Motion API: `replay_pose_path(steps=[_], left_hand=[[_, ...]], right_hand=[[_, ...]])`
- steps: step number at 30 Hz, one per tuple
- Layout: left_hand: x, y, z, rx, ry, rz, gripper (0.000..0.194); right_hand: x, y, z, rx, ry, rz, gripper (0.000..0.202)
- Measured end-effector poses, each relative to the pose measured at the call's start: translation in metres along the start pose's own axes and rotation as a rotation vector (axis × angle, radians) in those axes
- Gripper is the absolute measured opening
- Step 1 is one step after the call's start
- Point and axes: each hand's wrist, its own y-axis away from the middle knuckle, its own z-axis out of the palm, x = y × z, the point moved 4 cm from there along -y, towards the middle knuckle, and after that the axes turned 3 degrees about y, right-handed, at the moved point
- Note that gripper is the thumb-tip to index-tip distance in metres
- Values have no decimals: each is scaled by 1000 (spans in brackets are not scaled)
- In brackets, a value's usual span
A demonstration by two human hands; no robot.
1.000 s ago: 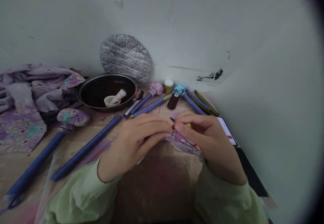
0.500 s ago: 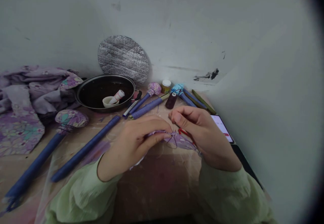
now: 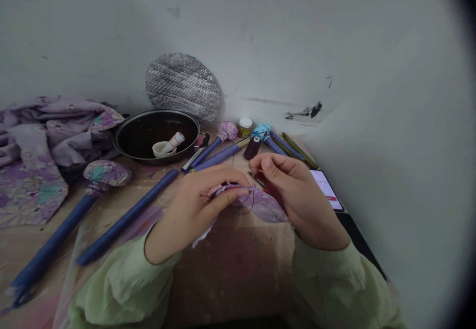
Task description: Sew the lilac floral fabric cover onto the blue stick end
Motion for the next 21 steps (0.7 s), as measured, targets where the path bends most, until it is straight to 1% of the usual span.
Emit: replay_pose_path(steps=[3,4,6,8,13,17,18,19,21], left_hand=[[0,1,0,15,-7,-5,9],[0,1,1,14,-15,-3,8],[0,1,2,5,-35,2,7],[0,1,2,-10,-43,9,7],[2,0,4,-80,-21,2,8],[9,3,9,-272,85,-21,7],[10,4,10,-295,100,-32,7],[10,4,9,-291,105,-41,7],[10,5,7,-242,106,-40,7]], right_hand=[[-1,4,0,-69,50,37,32],[-2,5,0,-94,70,49,31],[-3,8,-1,-125,94,59,21],[-4,10,-1,-121,84,53,14],[-2,10,-3,-45,93,6,17],[-1,0,-15,127,44,-69,20],[-2,-4,-18,153,14,-86,22],[-3,-7,-20,160,-12,-94,23],[-4,-15,-23,157,-68,-91,24]])
